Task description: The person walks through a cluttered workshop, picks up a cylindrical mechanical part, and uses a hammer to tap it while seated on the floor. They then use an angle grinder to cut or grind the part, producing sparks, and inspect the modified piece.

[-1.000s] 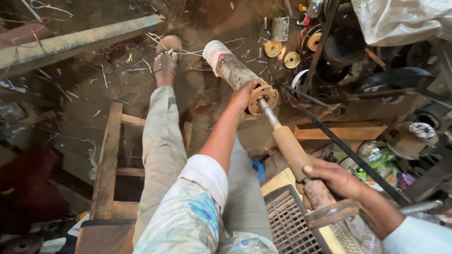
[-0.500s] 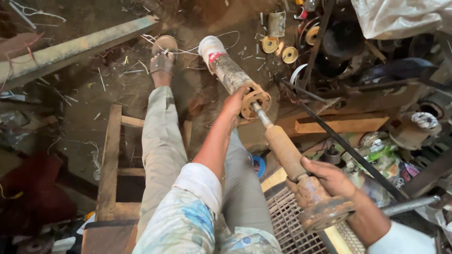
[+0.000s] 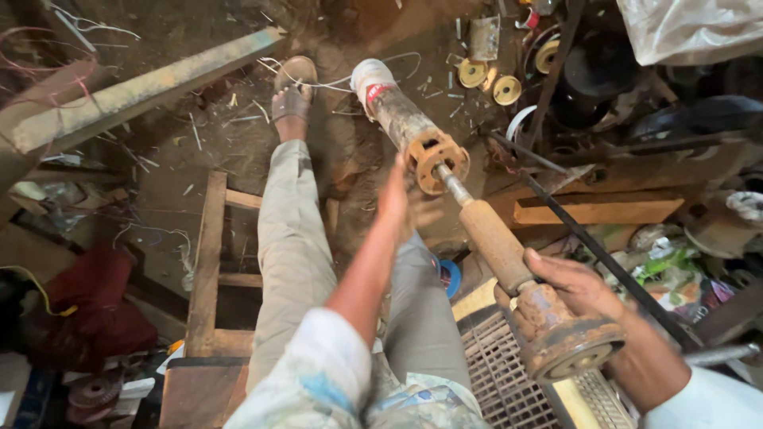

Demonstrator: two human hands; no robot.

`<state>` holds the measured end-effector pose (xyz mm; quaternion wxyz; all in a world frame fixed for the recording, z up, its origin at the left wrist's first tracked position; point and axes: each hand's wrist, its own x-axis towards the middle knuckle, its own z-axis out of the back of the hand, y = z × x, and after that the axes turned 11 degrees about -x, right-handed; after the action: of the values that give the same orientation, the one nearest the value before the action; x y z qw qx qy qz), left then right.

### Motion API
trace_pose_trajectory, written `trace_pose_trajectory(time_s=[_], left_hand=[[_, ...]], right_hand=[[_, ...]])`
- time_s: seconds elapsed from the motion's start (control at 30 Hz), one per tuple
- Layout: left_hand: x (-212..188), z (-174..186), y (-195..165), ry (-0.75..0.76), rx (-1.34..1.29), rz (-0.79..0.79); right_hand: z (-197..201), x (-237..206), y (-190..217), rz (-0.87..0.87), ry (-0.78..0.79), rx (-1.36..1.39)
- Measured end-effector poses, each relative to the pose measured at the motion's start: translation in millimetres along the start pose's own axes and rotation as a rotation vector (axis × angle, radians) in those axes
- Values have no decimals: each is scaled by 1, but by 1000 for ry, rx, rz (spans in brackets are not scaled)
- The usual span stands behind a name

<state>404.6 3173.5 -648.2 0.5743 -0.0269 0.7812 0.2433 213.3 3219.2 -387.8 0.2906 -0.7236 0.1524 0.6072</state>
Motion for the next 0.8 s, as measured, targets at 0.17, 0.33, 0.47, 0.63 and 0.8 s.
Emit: trace_pose_trajectory(time_s=[0.17,0.33,0.47,0.63,0.8], left_hand=[[12,3,87,355,-352,-128],[29,-4,66,327,-418,-64],[26,1,25,64,-108,-32],[36,2,34,146,-196,-97],[31,3,43,102,-211,-209]], right_hand=[[5,8,-17,22,64,31],[9,9,-27,98,61,1],[6,13,-30,51,305,197],[0,12,-30,109,266,170],[-4,12,-29,153,272,147]])
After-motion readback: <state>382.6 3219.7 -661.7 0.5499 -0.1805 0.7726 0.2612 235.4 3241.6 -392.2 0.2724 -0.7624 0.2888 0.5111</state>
